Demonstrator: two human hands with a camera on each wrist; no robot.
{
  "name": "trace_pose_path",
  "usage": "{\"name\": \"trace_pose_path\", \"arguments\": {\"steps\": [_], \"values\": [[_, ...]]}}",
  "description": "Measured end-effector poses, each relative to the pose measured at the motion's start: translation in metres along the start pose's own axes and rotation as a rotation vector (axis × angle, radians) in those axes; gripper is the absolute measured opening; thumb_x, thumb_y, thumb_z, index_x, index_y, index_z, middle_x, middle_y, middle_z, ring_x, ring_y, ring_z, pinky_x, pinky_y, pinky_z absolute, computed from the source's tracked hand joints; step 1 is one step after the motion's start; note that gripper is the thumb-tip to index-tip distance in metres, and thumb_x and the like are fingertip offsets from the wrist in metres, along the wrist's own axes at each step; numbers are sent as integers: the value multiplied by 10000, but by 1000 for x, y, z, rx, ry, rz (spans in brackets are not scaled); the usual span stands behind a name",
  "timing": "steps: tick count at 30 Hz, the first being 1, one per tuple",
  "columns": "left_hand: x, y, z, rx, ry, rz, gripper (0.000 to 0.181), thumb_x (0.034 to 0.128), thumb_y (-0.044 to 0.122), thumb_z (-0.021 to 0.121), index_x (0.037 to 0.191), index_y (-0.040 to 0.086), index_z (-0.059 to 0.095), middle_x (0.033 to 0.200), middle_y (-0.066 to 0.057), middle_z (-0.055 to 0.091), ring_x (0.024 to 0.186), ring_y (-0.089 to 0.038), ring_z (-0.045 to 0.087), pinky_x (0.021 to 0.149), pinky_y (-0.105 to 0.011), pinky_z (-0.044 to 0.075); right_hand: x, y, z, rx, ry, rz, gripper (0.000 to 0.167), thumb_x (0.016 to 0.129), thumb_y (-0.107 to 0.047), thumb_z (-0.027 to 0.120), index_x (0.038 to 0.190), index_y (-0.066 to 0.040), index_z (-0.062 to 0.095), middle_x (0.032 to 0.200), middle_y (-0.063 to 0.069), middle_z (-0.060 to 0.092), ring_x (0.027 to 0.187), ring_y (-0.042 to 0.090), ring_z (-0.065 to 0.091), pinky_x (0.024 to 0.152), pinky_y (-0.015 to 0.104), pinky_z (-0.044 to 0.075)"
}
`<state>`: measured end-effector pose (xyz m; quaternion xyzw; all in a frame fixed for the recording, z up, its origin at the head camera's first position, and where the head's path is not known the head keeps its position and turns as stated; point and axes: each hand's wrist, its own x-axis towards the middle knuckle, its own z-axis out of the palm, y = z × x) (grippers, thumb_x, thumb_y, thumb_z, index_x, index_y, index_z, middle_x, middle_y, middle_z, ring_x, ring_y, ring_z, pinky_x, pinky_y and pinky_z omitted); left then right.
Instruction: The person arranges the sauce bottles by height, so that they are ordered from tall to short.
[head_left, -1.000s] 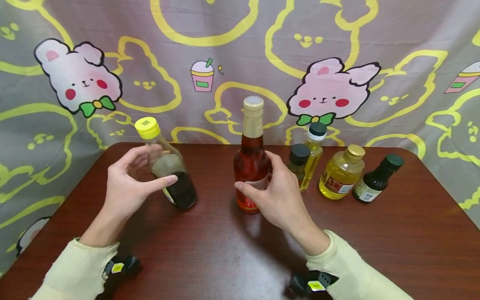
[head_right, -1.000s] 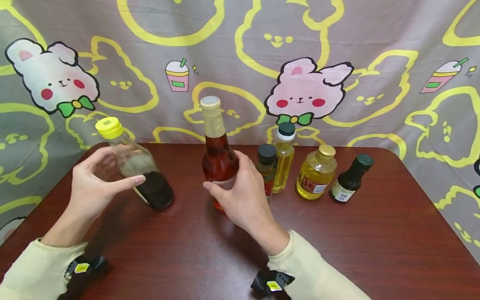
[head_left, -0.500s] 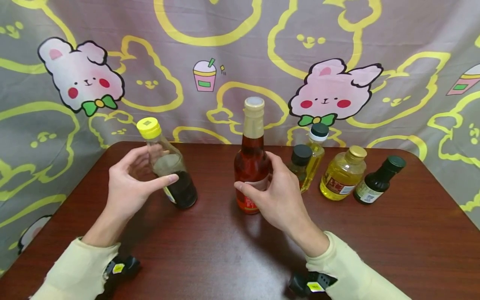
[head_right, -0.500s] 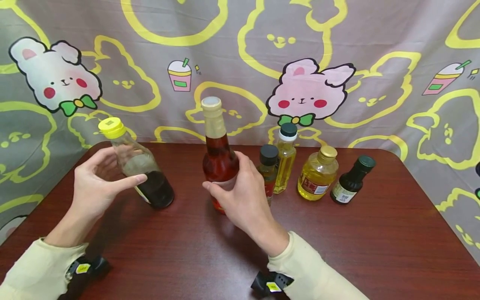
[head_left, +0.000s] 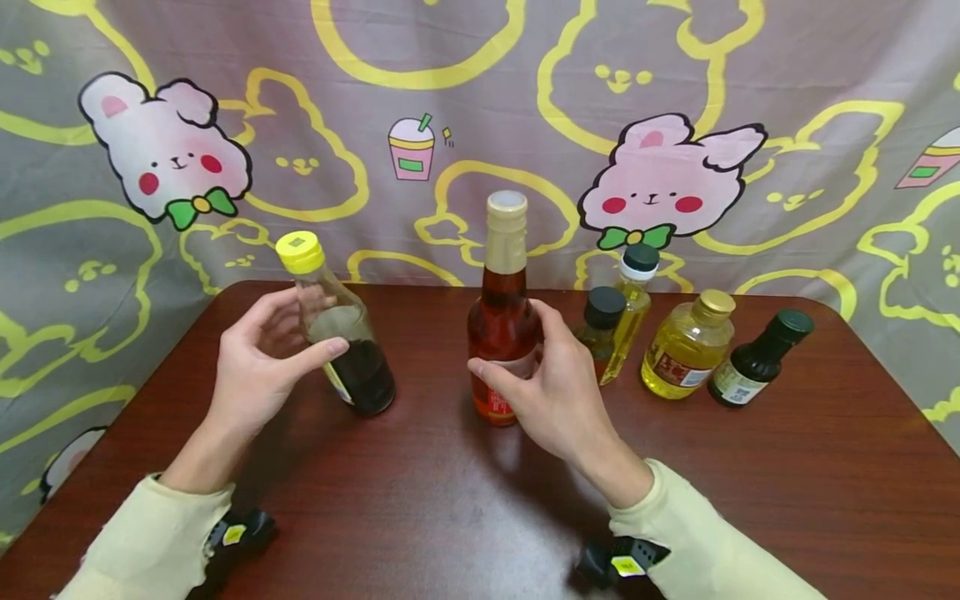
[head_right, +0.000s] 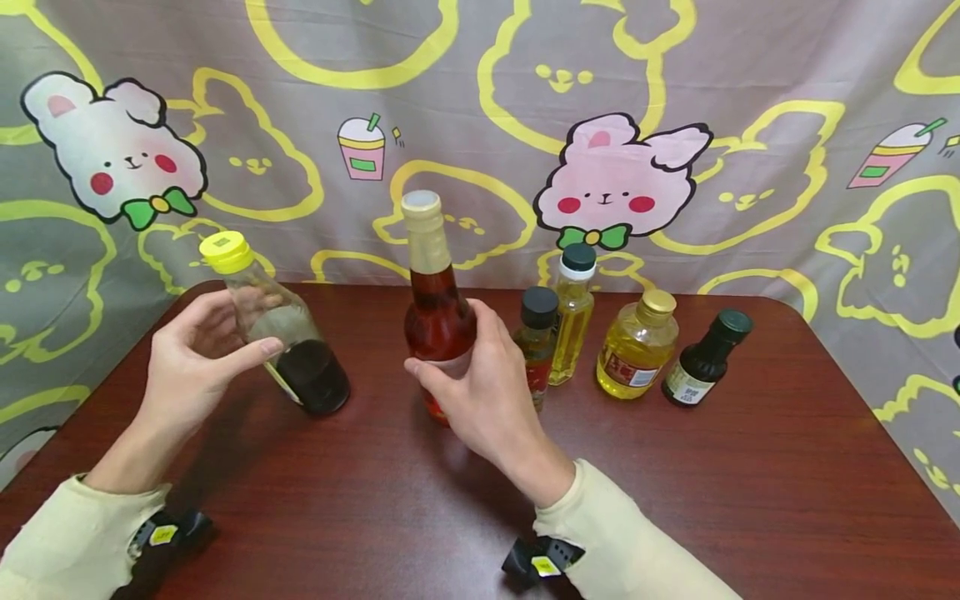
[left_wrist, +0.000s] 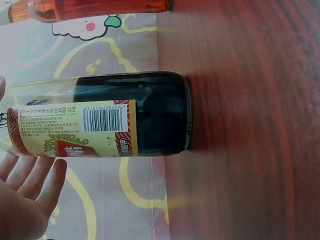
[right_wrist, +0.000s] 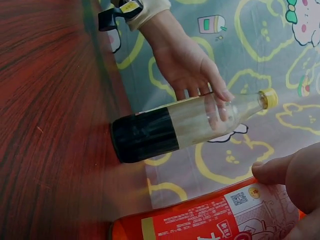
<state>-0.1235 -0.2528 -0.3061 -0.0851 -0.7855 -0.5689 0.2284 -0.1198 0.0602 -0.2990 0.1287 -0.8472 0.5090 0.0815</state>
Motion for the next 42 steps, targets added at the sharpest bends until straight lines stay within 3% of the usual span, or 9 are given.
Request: {"name": "trace_pose_path", "arguments": {"steps": [3,14,19,24,42], "values": [[0,1,1,-4,3,2,537,836,-76,842,1336,43,683,1184,149,780,1064,-35,731,869,-125,554,0,1,2,47,-7,-10,807,864,-264,905,1522,-150,452,1351,51,677,1070,227,662,862,381,592],[-3,-3,5,154,11,33,530,878,14,836,1376,80,667,1144,235,726,994,-2,683,859,-123,522,6,2,13,104,34,-158,772,822,-195,935,1466,-105,519,1334,59,672,1154,213,670,949,420,600],[-4,-2,2,226,19,48,529,882,79,855,1377,141,680,1098,284,714,941,9,674,834,-103,514,18,-2,19,156,13,-123,756,848,-219,915,1477,-122,508,1325,51,687,1164,218,678,968,431,618],[-3,-4,6,245,35,61,501,881,96,860,1351,152,697,1042,273,704,909,17,670,831,-103,518,31,-5,25,154,51,-99,752,852,-235,912,1477,-111,513,1301,62,705,1139,227,693,949,424,623],[-6,-6,11,200,71,43,512,888,51,836,1372,143,698,1071,255,711,918,1,682,823,-97,539,80,-15,60,302,216,-2,691,843,-219,921,1428,-117,566,1303,61,713,1143,235,689,984,423,606]]}}
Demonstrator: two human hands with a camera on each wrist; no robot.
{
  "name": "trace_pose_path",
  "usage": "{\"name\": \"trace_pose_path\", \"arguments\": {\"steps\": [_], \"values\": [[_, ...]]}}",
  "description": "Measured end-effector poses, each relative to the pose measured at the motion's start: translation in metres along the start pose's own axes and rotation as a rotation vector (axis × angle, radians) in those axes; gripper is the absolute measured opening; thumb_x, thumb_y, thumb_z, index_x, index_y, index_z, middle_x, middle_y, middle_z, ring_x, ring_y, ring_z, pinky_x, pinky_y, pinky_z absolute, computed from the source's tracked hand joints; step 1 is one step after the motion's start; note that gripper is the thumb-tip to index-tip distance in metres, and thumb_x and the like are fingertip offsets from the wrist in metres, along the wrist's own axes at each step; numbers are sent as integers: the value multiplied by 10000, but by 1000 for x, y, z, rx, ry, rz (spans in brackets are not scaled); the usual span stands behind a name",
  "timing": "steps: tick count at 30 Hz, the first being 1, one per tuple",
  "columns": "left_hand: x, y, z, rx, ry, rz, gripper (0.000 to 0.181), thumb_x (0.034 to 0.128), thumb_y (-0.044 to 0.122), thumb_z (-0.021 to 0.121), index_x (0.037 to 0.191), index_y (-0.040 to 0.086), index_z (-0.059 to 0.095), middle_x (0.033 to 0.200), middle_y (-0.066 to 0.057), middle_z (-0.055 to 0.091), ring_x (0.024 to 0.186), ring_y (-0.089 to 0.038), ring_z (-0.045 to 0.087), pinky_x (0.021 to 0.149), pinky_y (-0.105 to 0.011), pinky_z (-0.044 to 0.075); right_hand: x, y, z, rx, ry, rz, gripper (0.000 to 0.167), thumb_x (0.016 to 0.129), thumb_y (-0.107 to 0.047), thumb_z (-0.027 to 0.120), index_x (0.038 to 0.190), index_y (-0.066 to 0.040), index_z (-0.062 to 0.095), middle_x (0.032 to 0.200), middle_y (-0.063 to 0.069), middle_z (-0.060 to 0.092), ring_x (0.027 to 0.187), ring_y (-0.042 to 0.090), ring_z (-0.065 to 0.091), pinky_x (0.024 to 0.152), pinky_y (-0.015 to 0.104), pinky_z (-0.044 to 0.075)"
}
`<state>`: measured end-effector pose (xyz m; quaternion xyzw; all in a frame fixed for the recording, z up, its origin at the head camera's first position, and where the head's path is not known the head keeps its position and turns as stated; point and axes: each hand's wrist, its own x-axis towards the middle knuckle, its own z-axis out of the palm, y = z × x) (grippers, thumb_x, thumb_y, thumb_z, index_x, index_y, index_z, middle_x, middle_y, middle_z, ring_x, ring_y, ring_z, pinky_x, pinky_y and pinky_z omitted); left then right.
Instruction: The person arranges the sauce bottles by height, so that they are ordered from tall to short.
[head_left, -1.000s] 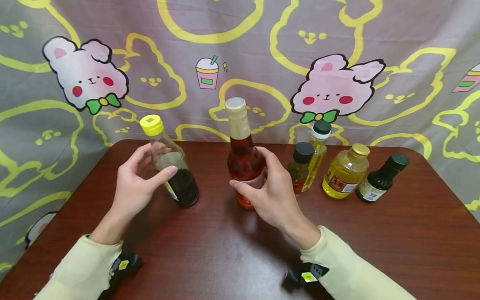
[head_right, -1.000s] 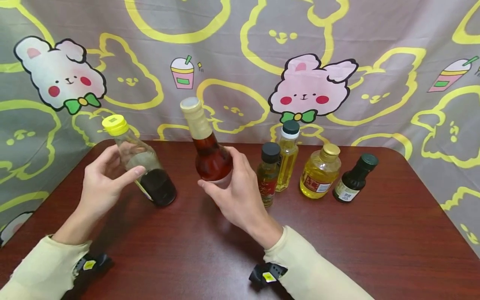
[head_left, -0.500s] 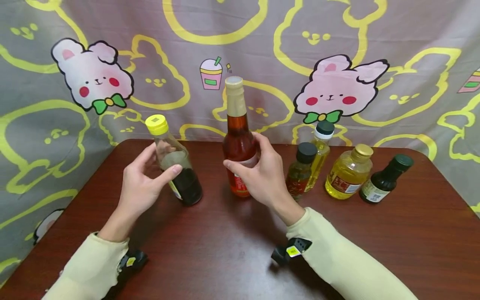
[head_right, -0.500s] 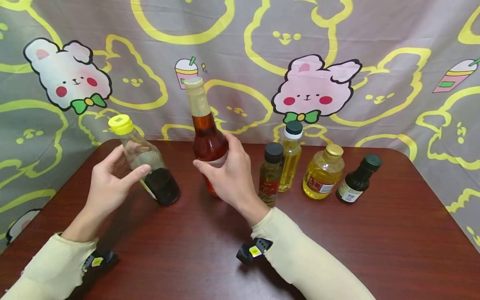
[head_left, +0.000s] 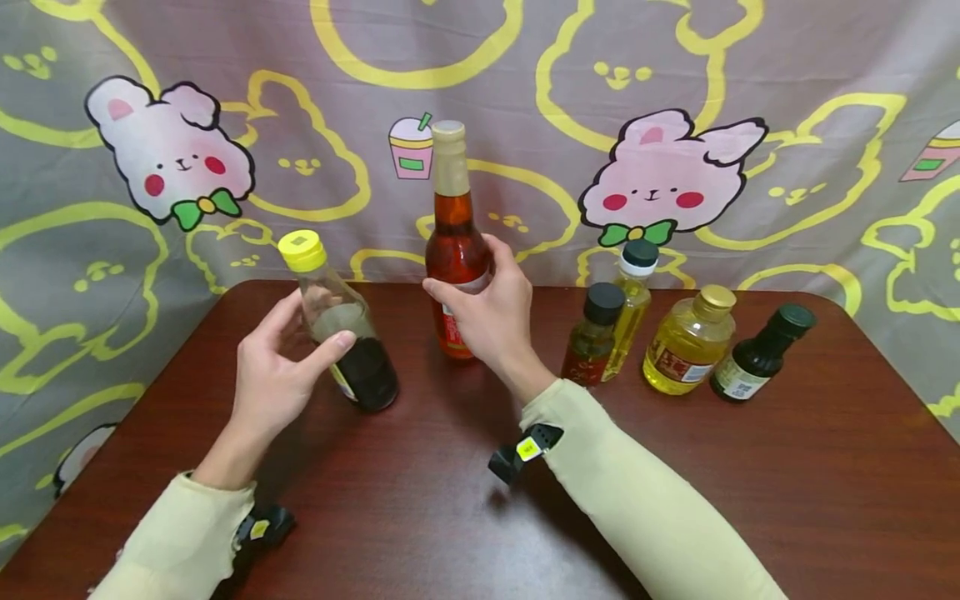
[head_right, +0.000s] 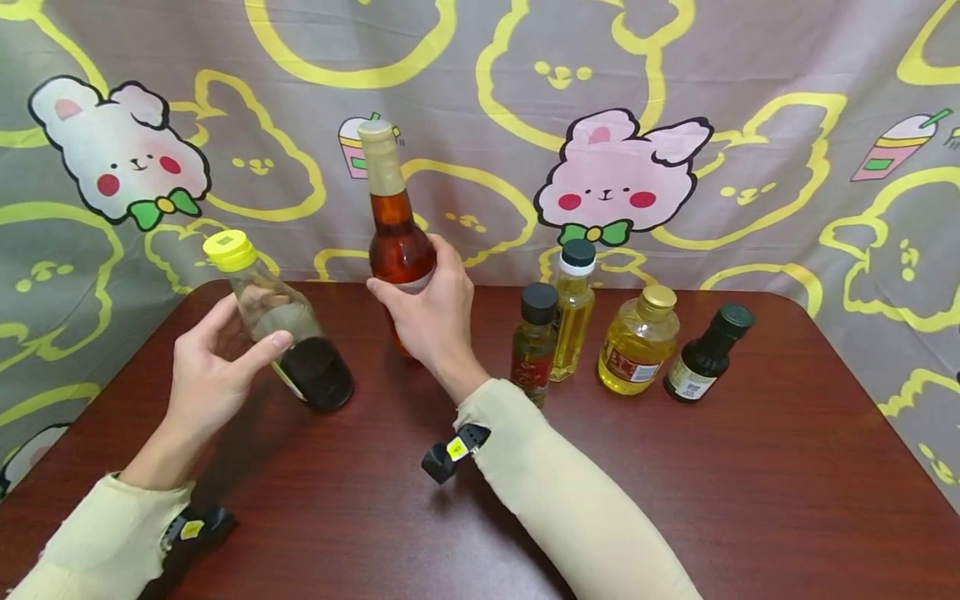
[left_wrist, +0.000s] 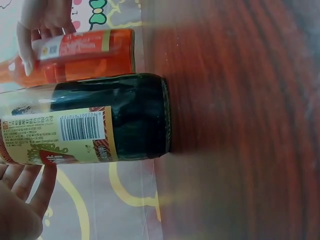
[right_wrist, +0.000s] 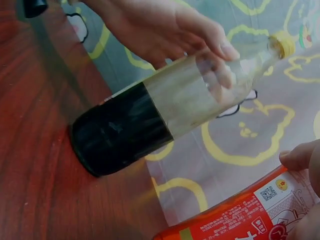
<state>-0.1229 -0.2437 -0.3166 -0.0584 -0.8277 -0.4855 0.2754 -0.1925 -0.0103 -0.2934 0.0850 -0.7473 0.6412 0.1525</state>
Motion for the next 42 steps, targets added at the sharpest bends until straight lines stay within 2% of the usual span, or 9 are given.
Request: {"name": "trace_pose_path", "arguments": {"steps": [11,18,32,38,42], "values": [[0,-2,2,-64,12,9,498,876,6,828,1347,115,709,1092,227,748,949,-15,699,817,-119,552,21,13,16,25,47,32,692,832,-250,931,1424,-154,585,1320,46,726,1155,220,684,984,393,600],[0,-1,1,-43,-1,4,489,883,34,835,1344,140,711,1070,235,743,919,-25,692,806,-125,549,32,20,20,40,37,33,698,853,-226,913,1451,-144,561,1363,55,699,1187,235,672,996,406,606],[0,0,0,-34,3,-1,494,872,21,840,1340,110,711,1033,257,731,889,-13,688,810,-114,549,48,29,22,-17,103,63,746,851,-258,916,1488,-131,549,1399,63,681,1259,246,637,1067,411,564],[1,2,-2,-44,-1,-4,495,870,11,840,1340,100,710,1050,247,739,918,9,713,840,-110,560,54,28,20,-82,102,69,750,847,-325,917,1490,-165,568,1389,34,699,1249,238,633,1055,435,559],[0,1,-1,-55,-10,-13,505,871,3,835,1351,84,700,1069,249,734,940,12,711,858,-111,558,55,31,20,-82,117,87,760,841,-323,922,1497,-172,571,1398,38,703,1252,241,633,1061,442,554]]}}
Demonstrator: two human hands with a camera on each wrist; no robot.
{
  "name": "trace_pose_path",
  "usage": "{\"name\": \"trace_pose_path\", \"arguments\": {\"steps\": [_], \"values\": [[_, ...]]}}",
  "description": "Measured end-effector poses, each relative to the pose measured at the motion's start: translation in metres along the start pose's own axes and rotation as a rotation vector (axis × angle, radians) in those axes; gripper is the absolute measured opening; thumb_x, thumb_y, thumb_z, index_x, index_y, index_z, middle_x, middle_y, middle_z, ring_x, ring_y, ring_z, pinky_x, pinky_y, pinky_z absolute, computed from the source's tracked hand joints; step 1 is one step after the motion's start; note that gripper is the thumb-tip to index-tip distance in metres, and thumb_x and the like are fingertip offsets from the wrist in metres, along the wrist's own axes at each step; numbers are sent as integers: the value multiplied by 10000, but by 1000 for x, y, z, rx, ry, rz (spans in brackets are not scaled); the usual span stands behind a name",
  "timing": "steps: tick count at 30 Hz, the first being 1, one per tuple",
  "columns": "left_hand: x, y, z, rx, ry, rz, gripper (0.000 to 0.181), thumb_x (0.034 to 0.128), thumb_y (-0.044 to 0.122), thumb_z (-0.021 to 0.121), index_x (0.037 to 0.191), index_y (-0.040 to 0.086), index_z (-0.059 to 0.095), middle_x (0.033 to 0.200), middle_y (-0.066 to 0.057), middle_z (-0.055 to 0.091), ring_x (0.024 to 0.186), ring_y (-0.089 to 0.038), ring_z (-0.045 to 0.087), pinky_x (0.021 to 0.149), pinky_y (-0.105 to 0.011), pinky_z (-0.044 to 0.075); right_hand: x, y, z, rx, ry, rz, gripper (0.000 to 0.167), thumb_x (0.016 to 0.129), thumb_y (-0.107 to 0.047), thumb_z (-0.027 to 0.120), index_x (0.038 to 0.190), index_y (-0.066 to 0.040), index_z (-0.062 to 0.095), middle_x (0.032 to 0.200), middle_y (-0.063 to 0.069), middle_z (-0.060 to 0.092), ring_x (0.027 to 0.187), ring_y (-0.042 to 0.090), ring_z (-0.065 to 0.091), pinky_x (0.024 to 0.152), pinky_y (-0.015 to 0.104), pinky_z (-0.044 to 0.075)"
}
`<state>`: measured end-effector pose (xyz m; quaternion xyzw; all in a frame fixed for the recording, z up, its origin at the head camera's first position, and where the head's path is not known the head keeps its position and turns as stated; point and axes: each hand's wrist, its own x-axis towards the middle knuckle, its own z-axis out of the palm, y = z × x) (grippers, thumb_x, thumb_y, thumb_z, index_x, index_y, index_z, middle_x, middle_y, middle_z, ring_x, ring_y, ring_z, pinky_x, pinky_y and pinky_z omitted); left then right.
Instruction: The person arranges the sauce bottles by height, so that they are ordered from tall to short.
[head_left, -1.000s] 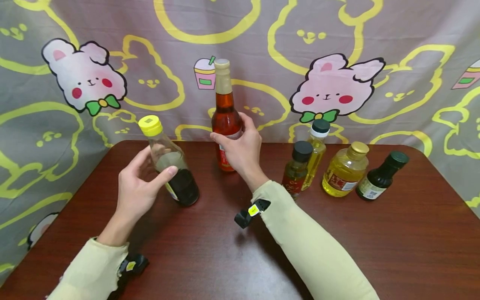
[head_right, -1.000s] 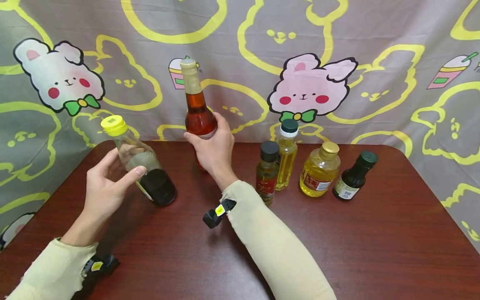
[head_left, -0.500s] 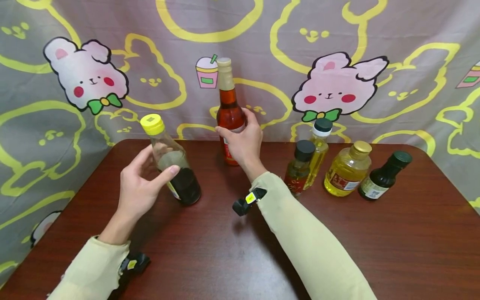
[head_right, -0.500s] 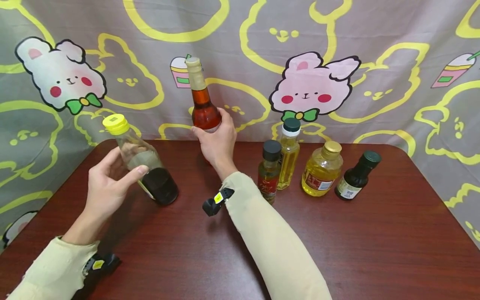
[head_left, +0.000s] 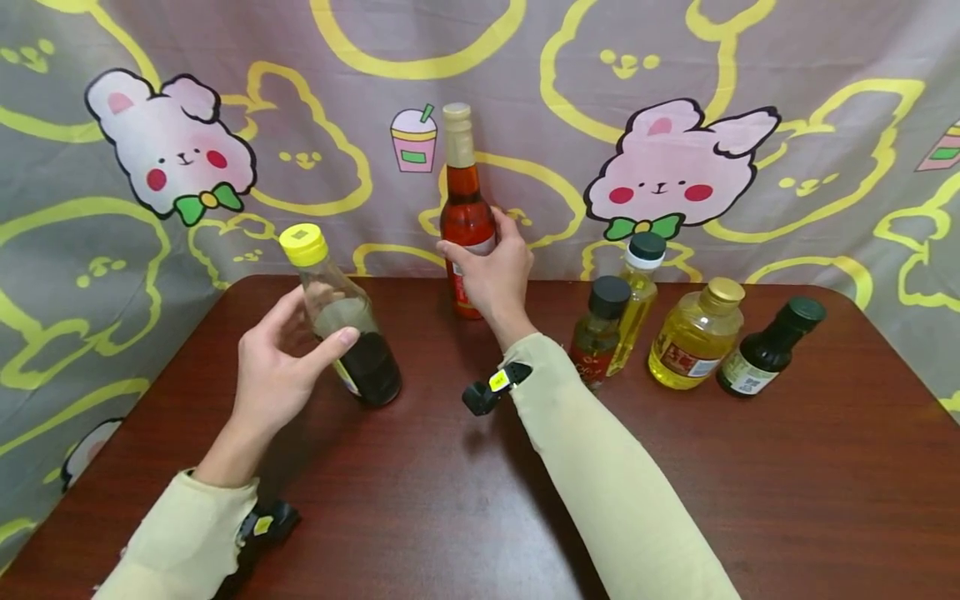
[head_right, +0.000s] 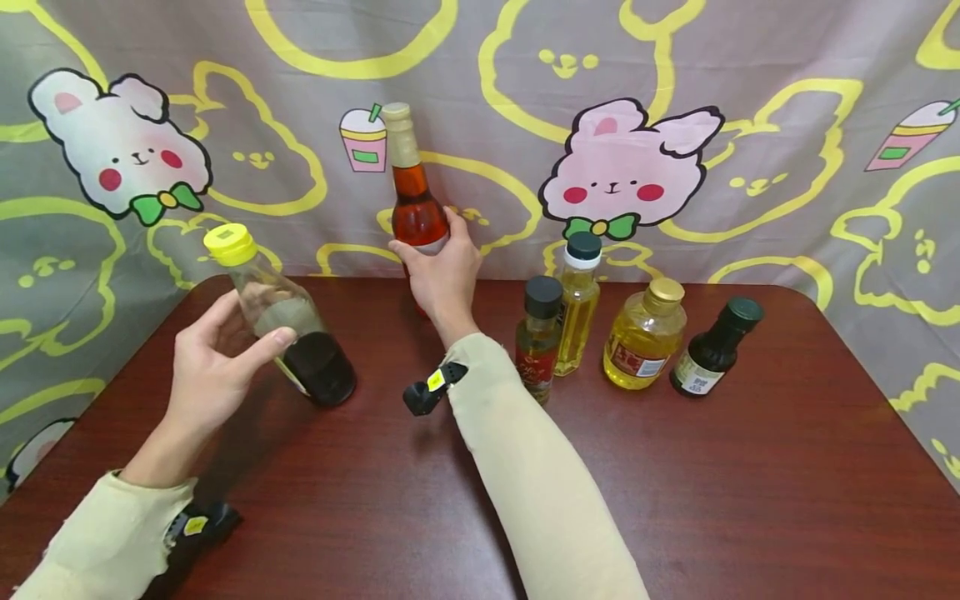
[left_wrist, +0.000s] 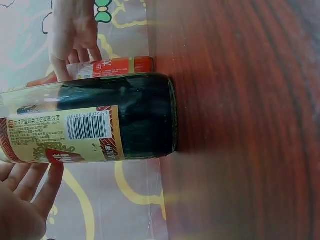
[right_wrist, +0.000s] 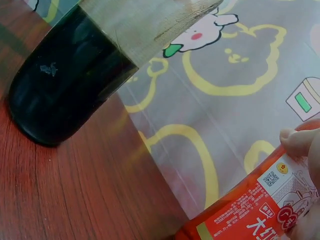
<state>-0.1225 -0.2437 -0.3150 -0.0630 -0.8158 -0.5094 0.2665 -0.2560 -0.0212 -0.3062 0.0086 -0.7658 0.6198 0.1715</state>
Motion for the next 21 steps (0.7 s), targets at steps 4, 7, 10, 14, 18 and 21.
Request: {"name": "trace_pose_path", "arguments": {"steps": [4,7,10,14,18,21], "values": [[0,1,0,16,-6,-1,489,876,21,837,1342,92,706,1056,255,733,910,19,707,832,-109,553,0,2,0,3,8,1,759,842,-324,922,1497,-169,570,1398,40,709,1241,236,644,1057,438,560],[0,2,0,28,-8,-6,484,878,37,838,1340,99,708,1047,265,733,893,25,706,811,-104,546,-1,3,0,-12,3,-4,757,849,-333,916,1499,-170,565,1391,39,712,1233,239,643,1047,441,566],[-1,2,0,36,-7,-9,486,877,43,841,1341,101,708,1040,274,731,889,29,706,803,-104,544,-1,3,0,-29,-2,-6,755,849,-331,915,1497,-167,565,1377,46,719,1226,253,642,1039,454,563],[0,2,-2,44,-4,-6,492,870,35,846,1338,98,707,1015,278,726,869,30,705,791,-108,544,-1,-1,-1,-57,-15,7,755,853,-333,911,1500,-168,557,1372,50,717,1236,268,632,1036,472,558],[0,1,-2,39,-7,-5,499,866,32,846,1341,98,707,1006,275,727,863,33,705,786,-107,542,0,-4,-2,-95,-31,35,766,858,-347,904,1510,-172,543,1383,53,702,1257,280,608,1039,488,550],[1,1,-1,31,-10,-8,506,865,36,847,1347,99,705,1015,272,732,868,32,706,790,-104,540,1,-6,-3,-127,-47,49,783,862,-367,898,1522,-168,529,1396,60,691,1263,288,608,1044,490,552]]}}
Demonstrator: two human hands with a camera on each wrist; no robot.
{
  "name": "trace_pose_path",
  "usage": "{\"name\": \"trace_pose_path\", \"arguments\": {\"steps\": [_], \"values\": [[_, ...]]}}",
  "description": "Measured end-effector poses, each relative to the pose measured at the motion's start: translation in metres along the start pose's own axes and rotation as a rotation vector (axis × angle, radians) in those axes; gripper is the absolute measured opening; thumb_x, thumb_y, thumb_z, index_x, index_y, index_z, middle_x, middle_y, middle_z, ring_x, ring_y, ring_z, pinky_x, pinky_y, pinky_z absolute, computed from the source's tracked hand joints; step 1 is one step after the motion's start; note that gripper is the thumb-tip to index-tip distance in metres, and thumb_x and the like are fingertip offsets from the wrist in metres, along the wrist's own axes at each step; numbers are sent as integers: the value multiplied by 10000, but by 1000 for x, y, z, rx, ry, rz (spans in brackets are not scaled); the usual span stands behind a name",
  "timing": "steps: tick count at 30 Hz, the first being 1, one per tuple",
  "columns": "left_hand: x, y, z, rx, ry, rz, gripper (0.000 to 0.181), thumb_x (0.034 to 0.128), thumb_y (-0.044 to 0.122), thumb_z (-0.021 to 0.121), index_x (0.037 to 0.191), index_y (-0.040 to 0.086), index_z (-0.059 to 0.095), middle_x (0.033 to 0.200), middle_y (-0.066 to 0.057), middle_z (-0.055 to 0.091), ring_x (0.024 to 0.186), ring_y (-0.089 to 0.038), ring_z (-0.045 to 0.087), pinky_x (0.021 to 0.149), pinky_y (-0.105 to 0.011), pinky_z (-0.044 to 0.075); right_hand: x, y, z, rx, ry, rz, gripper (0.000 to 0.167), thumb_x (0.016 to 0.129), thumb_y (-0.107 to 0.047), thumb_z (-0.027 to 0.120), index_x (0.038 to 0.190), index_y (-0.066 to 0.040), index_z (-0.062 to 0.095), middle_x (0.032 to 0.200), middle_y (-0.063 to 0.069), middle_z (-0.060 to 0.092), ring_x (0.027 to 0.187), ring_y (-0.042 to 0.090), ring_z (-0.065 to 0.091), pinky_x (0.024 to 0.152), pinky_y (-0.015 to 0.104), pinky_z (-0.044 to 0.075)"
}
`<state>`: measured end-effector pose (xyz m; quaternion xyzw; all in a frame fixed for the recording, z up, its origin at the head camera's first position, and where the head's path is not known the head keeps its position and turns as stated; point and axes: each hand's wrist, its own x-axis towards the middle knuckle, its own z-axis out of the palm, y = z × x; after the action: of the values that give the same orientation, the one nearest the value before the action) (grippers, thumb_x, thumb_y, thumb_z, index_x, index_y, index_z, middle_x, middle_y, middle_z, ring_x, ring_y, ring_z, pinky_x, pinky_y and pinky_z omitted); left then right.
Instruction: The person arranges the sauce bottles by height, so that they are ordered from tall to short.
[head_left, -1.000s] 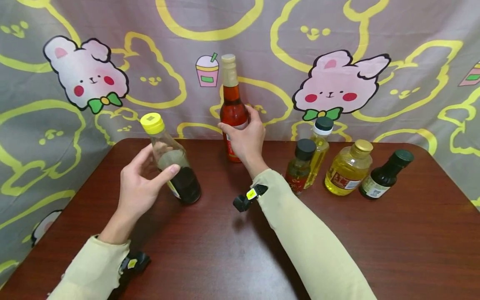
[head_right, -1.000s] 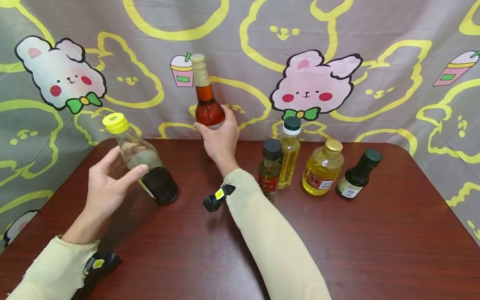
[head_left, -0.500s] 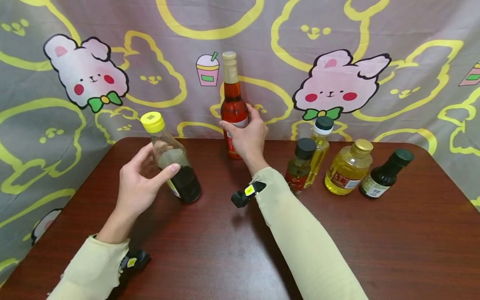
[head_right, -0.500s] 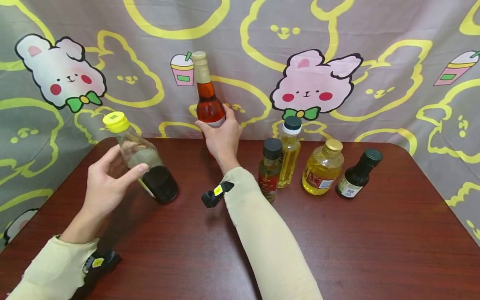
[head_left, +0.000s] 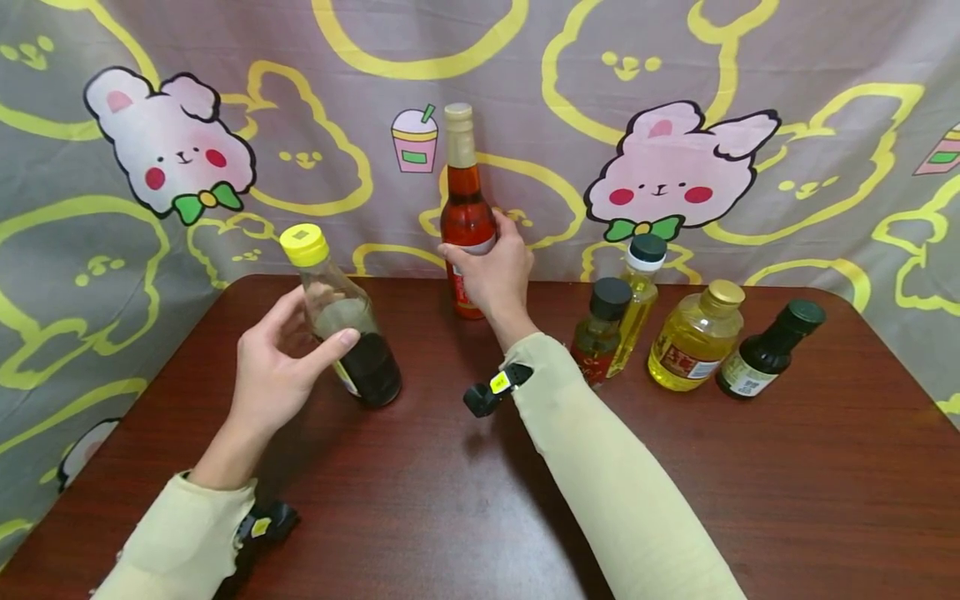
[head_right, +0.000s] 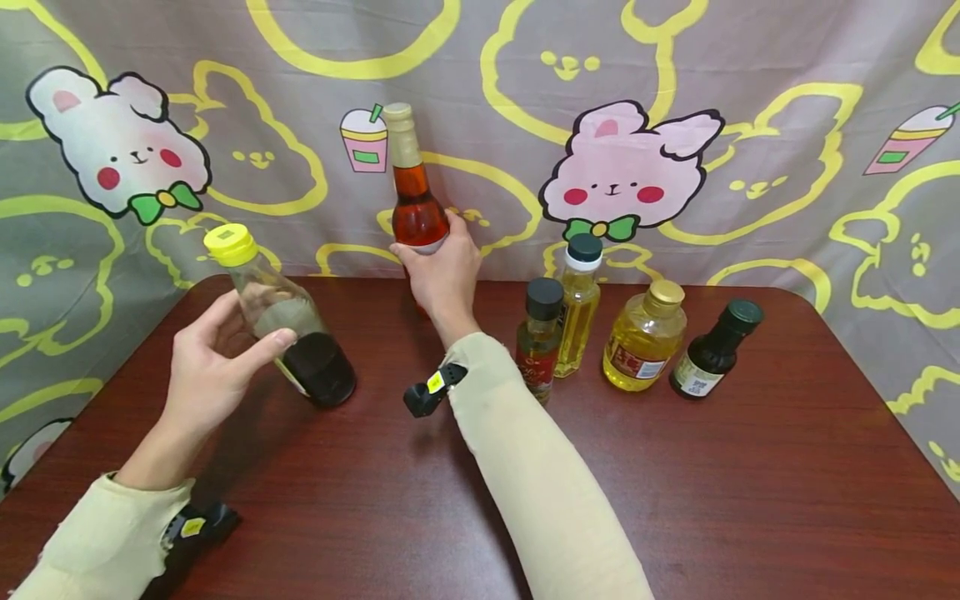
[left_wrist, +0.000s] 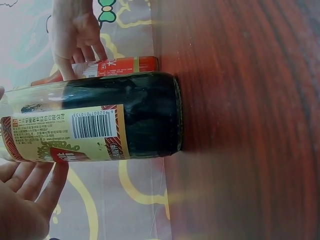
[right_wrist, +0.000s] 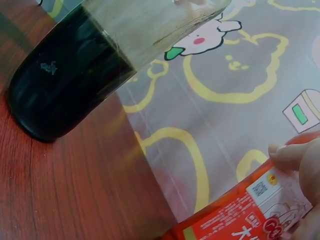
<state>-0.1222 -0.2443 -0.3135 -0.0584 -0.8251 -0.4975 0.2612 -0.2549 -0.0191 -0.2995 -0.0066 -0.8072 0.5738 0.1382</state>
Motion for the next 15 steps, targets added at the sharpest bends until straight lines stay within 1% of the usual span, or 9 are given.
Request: {"name": "trace_pose_path", "arguments": {"steps": [5,8,12,15], "values": [[0,-1,0,16,-12,0,507,872,54,850,1354,105,699,1036,280,725,888,33,701,797,-106,537,1,-4,-4,-48,-32,14,820,864,-393,891,1539,-154,492,1407,73,675,1268,290,619,1061,481,551],[0,-1,0,23,-14,-3,504,875,61,850,1353,106,699,1035,283,721,892,35,700,797,-110,538,0,-9,-6,-66,-54,22,874,863,-381,894,1573,-145,441,1449,78,640,1309,292,599,1096,479,540],[0,0,0,13,-12,-6,506,869,50,850,1350,105,703,1023,273,726,887,38,703,792,-108,539,-6,-19,-8,-82,-73,0,978,860,-358,897,1631,-128,342,1543,91,549,1409,299,538,1169,479,499],[0,0,-1,0,-6,-5,509,863,38,849,1347,105,707,1028,268,731,894,38,706,795,-100,536,-13,-33,-12,-89,-71,-32,1013,856,-358,897,1644,-119,307,1562,100,517,1440,301,510,1197,488,473]]}}
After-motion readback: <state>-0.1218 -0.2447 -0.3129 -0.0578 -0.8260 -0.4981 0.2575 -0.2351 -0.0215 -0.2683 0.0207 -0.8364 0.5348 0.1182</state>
